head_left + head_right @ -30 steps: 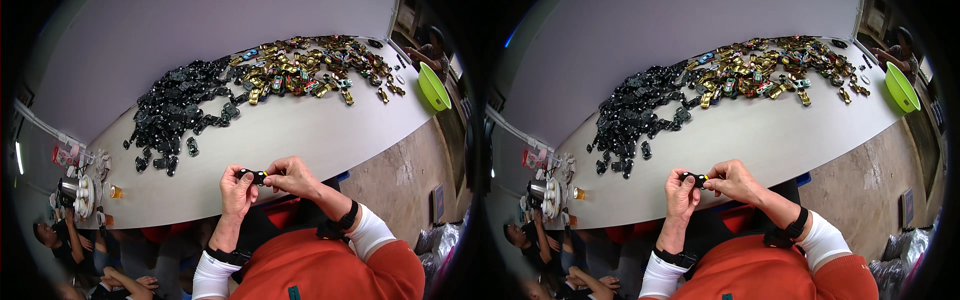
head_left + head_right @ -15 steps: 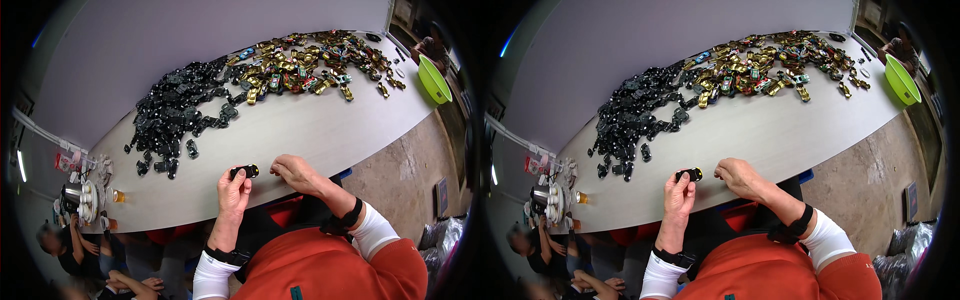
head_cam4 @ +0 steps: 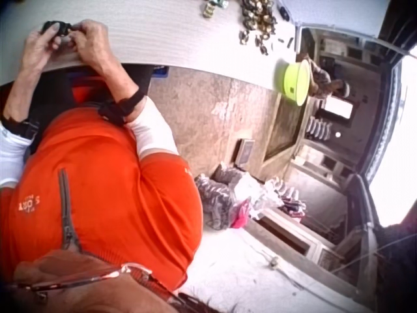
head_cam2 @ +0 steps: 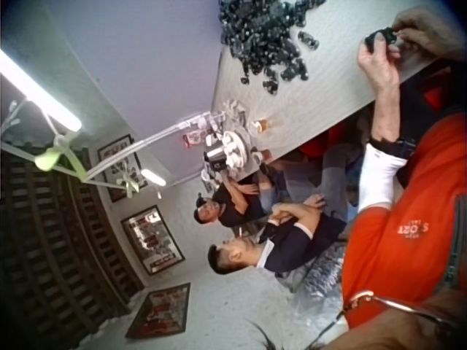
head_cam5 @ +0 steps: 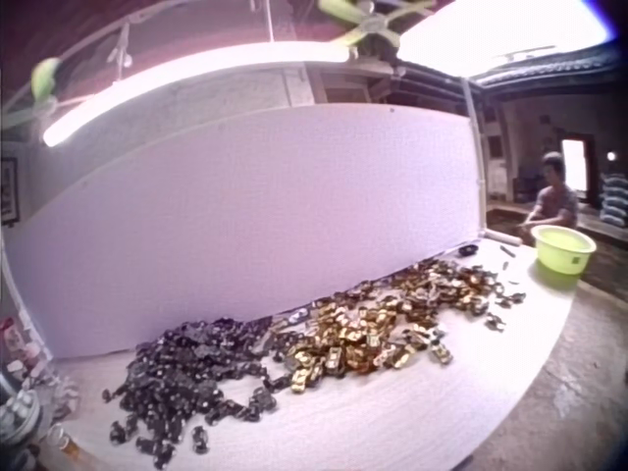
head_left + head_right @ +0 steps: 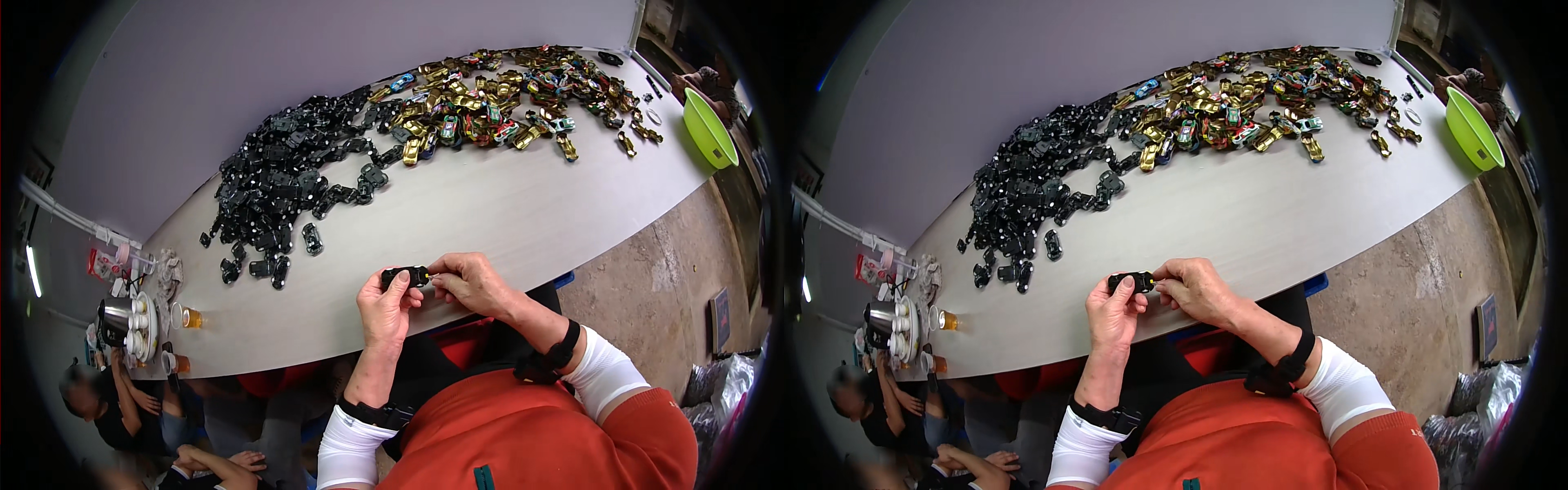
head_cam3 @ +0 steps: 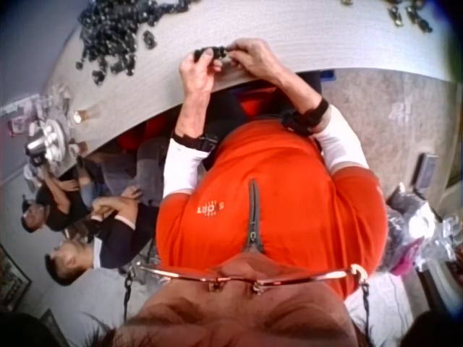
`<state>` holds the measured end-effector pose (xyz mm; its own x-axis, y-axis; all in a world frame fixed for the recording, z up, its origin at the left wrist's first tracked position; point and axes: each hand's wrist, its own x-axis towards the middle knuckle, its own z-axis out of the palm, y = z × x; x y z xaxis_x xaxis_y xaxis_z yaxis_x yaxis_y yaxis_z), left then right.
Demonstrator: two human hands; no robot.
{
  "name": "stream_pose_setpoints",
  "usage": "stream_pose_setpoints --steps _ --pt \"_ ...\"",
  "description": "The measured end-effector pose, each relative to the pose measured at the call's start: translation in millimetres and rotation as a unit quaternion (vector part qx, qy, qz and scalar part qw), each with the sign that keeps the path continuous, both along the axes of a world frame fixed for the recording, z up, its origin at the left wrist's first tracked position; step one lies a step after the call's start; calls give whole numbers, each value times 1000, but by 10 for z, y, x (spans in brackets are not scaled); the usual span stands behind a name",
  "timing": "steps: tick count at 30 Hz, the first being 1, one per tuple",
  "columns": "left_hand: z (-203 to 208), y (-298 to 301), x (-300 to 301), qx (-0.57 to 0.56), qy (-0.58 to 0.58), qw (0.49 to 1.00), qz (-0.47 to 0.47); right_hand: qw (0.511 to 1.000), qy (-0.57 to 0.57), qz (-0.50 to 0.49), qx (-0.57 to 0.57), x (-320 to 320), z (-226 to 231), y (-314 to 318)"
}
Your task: The person assembles small toy cars by hand at a table. They pick up a black chassis and a colored body, align the parts, and press them together to form a complete unit. The process is repeated for multiple cars, with the person handling the components one at a time.
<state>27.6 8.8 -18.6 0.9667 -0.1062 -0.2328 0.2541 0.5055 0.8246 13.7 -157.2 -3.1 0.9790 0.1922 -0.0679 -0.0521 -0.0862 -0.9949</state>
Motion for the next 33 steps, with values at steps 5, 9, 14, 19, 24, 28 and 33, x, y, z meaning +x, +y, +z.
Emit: stream_pose_setpoints --steps 5,9,14,19,24,28,33 --pt "9 -36 -49 8 -13 1000 12 999 9 -17 -38 -6 74 31" --pt "57 -74 -83 24 -31 998 46 993 -64 -34 -97 -21 28 79" --pt "108 -124 -77 -22 -42 997 62 999 -20 14 -32 -7 -12 108" --pt "102 51 -68 89 -234 967 -34 998 36 33 49 -9 188 -188" --pt "228 153 -85 220 -242 932 -157 993 61 97 35 14 439 -250" --pt "234 164 -93 253 -255 912 -196 992 -27 125 -4 35 289 -182" --pt "274 64 -144 388 -333 849 -134 977 -139 56 -153 9 349 -104"
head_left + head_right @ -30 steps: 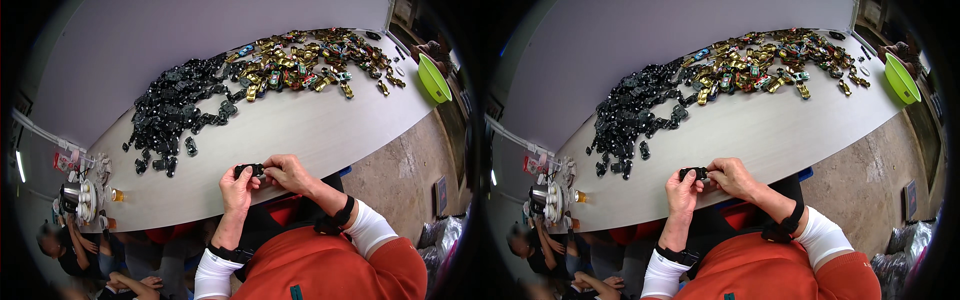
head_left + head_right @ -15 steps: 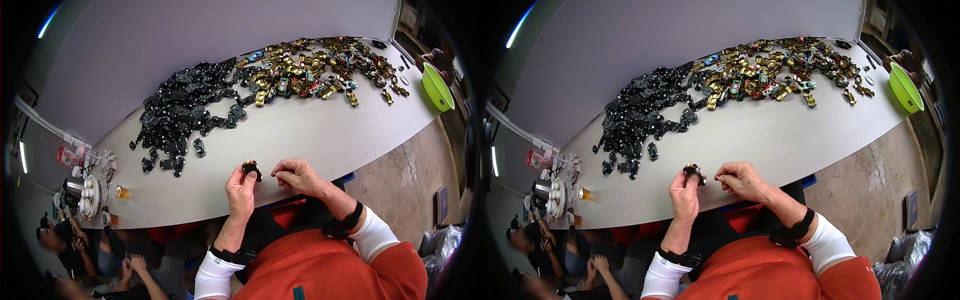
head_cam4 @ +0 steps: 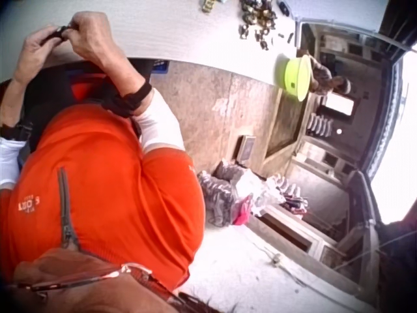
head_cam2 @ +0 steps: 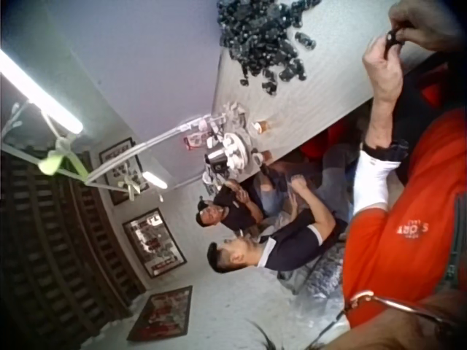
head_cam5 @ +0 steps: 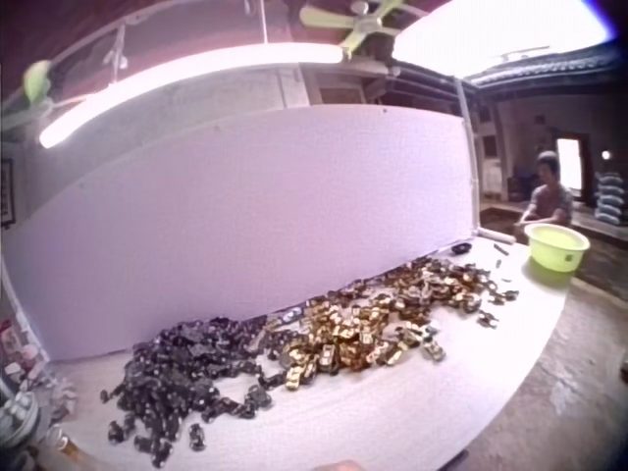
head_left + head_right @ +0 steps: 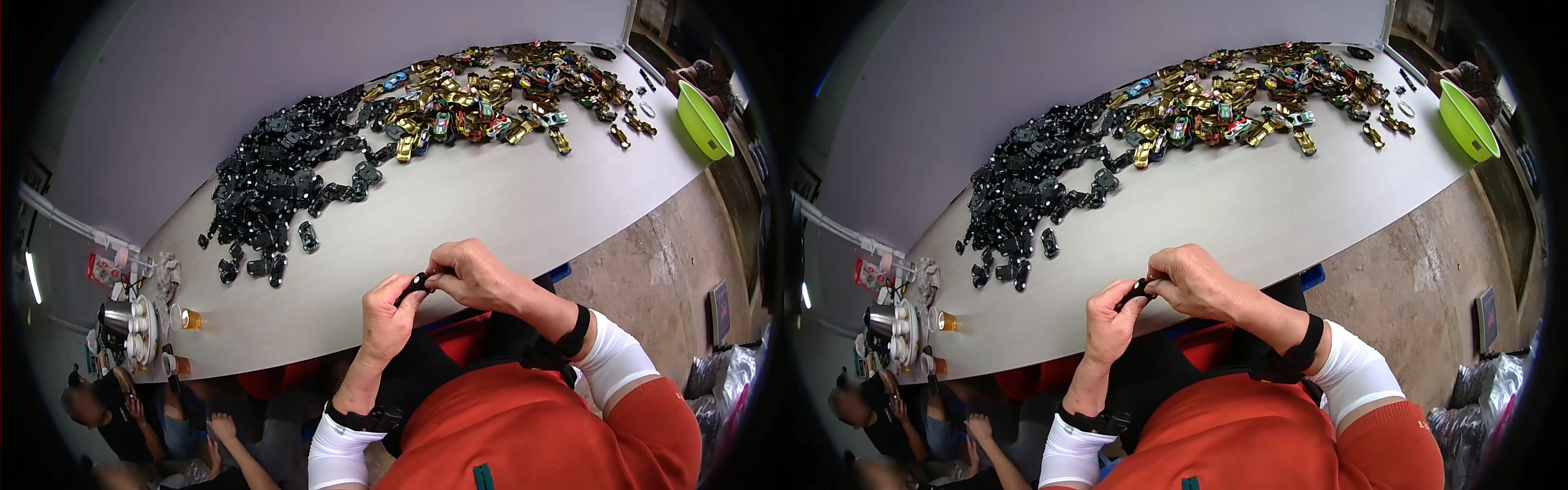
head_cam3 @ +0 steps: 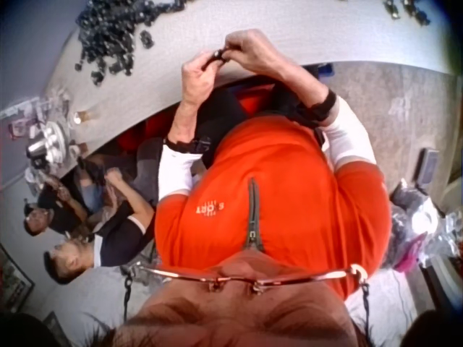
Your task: The person assembles small toy cars by hand at a table. They pick up a black chassis and a colored body, align the parts, and press them together to form a complete unit. The process is repeated for multiple cars, with the person handling the components one at a time.
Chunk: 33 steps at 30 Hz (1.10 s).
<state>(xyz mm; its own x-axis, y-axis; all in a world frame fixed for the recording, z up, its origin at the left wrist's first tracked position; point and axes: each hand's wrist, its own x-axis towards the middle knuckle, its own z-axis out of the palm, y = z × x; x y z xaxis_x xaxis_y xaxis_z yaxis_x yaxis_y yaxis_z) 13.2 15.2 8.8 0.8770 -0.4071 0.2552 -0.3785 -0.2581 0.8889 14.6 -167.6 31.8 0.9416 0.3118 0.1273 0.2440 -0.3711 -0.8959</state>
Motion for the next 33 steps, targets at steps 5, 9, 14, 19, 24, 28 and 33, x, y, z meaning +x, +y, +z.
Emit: stream_pose_setpoints --steps 5,9,14,19,24,28,33 --pt "-25 39 25 -146 280 949 11 997 -75 -31 10 -2 -130 30" --pt "-93 48 75 -170 277 946 2 984 159 19 78 -1 -79 -54" --pt "-116 53 93 -137 232 963 -9 982 170 14 78 14 -106 -46" --pt "-140 -22 36 -92 147 984 26 992 -111 -24 -50 -15 -245 10" --pt "-11 -55 -14 -133 294 947 6 979 150 -14 134 -7 -260 -147" --pt "113 23 -423 44 215 944 -246 952 155 -130 229 180 -240 -517" --pt "-1279 -172 -322 288 295 892 -186 984 20 -174 -8 701 -190 -511"
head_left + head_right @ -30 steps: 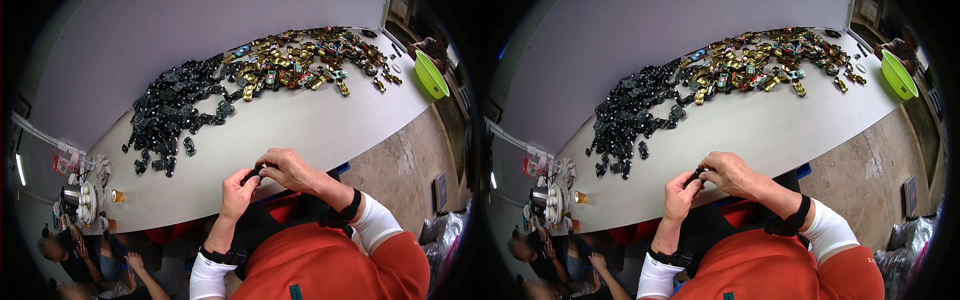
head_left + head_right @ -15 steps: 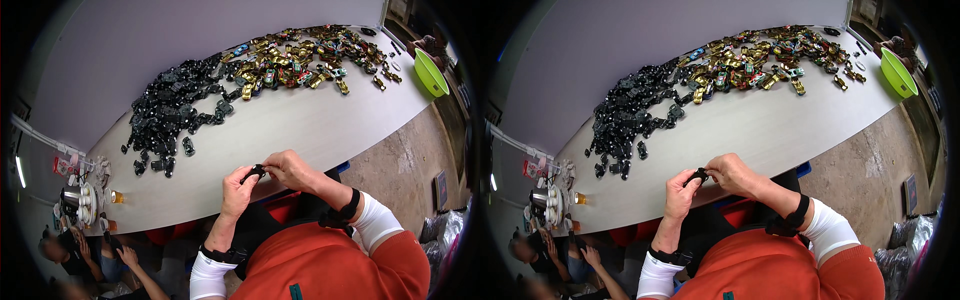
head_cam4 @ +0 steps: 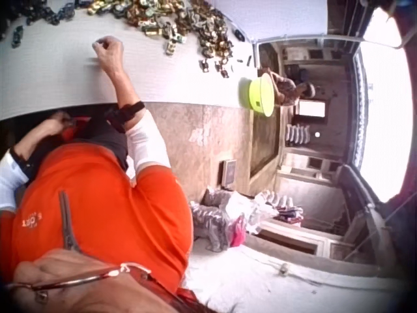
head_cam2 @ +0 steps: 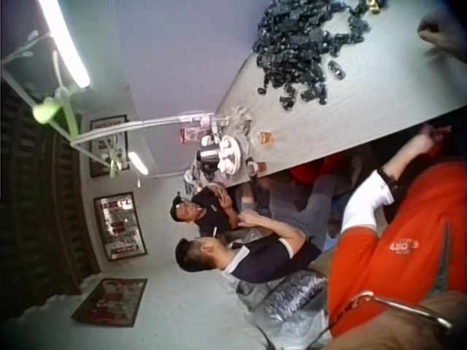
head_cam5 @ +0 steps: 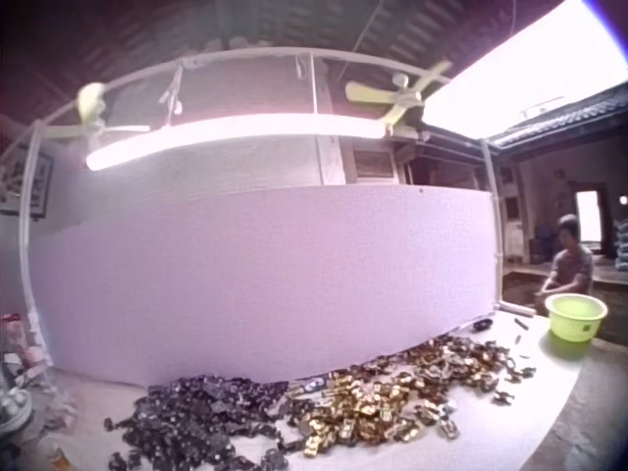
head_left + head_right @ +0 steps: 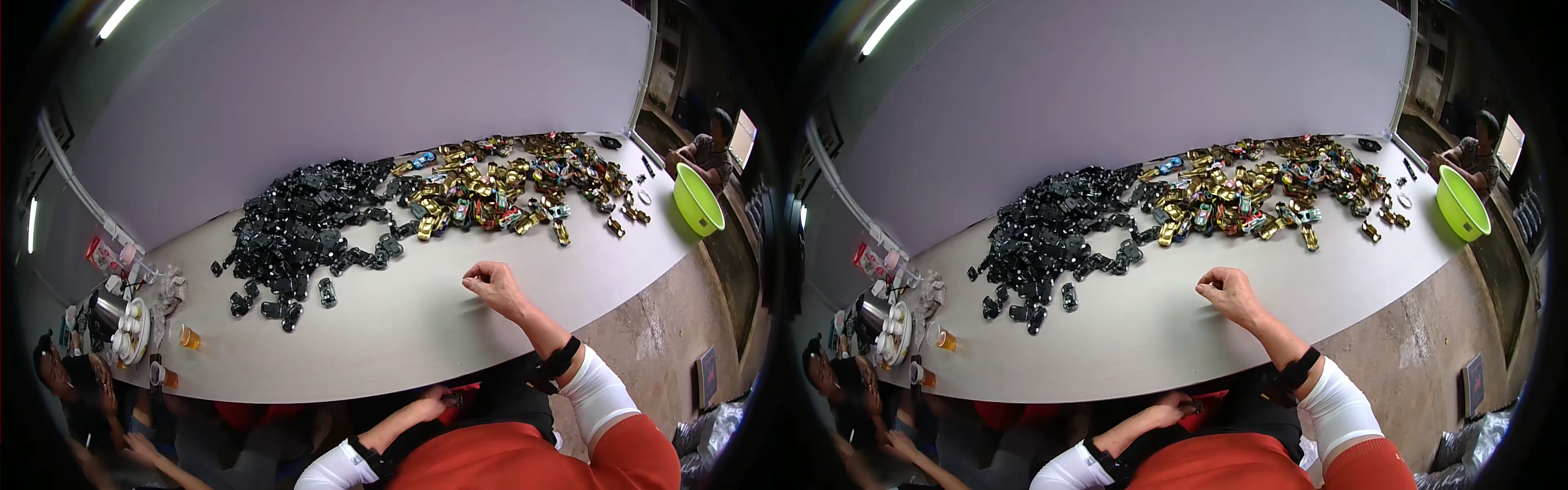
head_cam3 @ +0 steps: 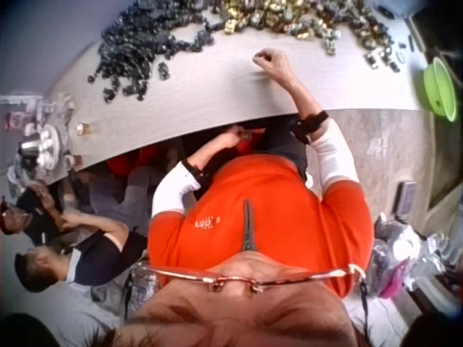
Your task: The person assembles small toy cars by hand at a table. They pick up a black chassis and a colored body, align the parts, and press them together to form a complete unit. The process is repeated for multiple cars, with the person handling the components one at a time.
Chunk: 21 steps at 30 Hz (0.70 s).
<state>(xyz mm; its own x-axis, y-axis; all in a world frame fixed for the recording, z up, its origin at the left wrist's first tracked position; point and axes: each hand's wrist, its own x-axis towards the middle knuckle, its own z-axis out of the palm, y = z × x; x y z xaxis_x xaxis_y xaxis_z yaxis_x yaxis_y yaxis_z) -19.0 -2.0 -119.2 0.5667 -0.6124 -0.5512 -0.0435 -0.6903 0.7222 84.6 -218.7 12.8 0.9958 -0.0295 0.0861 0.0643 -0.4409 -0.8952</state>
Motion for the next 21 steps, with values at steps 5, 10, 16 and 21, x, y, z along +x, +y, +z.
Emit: stream_pose_setpoints --steps 5,10,16,21 --pt "136 15 -78 -76 -268 960 -6 979 -128 3 -156 669 -158 196" --pt "1386 463 -110 -155 80 984 -32 915 -144 -10 -378 1175 -221 495" --pt "1236 1273 579 -214 -92 879 416 925 -171 -21 -338 1000 -132 560" --pt "1203 1309 1389 59 -428 805 407 999 11 48 -16 554 159 402"
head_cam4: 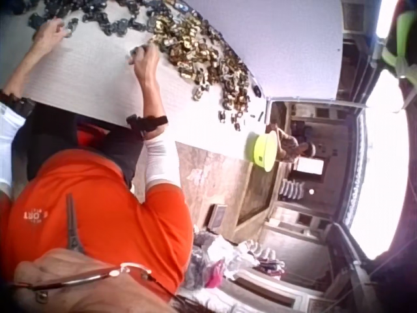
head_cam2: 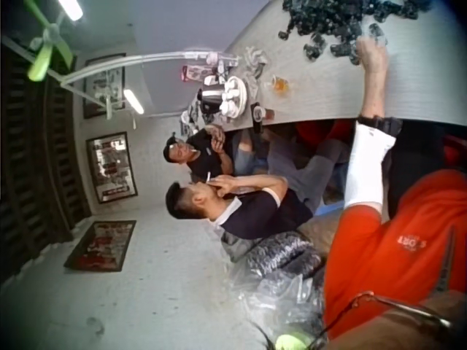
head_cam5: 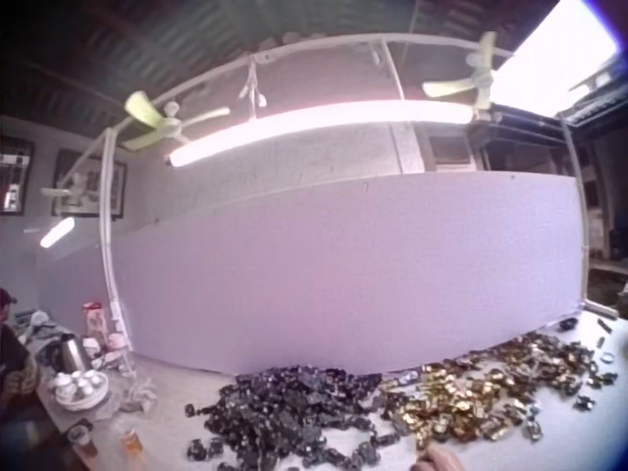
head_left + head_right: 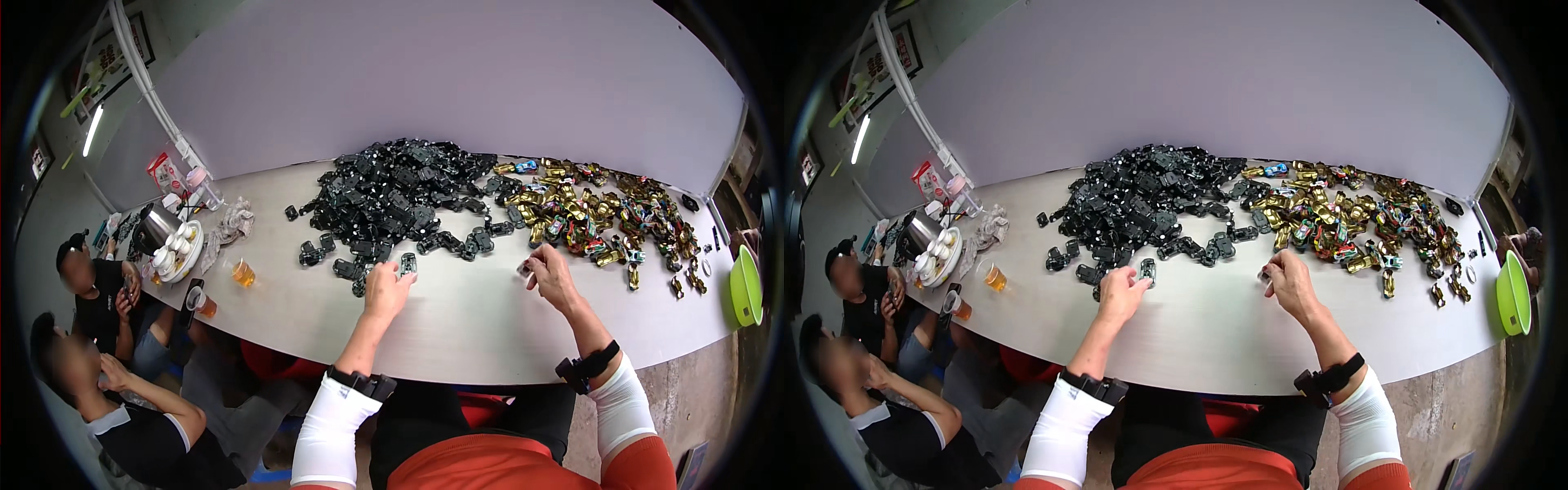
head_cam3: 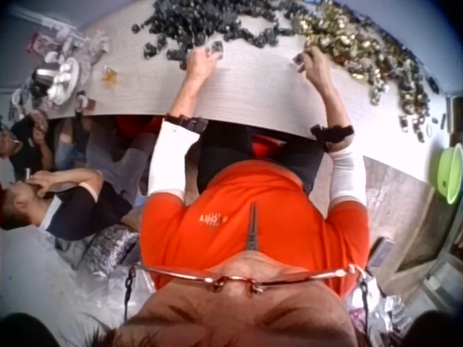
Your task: The person assembles small toy cars by hand at a table. They pick up a black chassis and a colored body, align the parts, and press them together to form a complete unit. The process is repeated for multiple cars, with the person handling the components one at a time.
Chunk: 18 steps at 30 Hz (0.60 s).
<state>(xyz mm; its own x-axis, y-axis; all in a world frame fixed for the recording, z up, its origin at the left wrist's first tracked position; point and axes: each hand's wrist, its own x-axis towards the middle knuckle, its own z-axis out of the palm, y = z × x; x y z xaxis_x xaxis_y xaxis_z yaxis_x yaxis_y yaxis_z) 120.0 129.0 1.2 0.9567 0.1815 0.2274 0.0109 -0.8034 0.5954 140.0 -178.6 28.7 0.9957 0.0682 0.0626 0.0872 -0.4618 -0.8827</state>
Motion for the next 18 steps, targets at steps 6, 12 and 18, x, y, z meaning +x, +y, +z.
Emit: stream_pose_setpoints --steps 6,12,18 --pt "-23 -158 356 147 66 985 53 991 69 104 -51 -68 -102 -166" --pt "-195 -139 -209 -303 -9 945 -125 982 -124 5 -143 -138 -346 -121" --pt "-79 -449 -738 -795 202 517 -244 989 -110 -1 -98 -477 -147 -3"
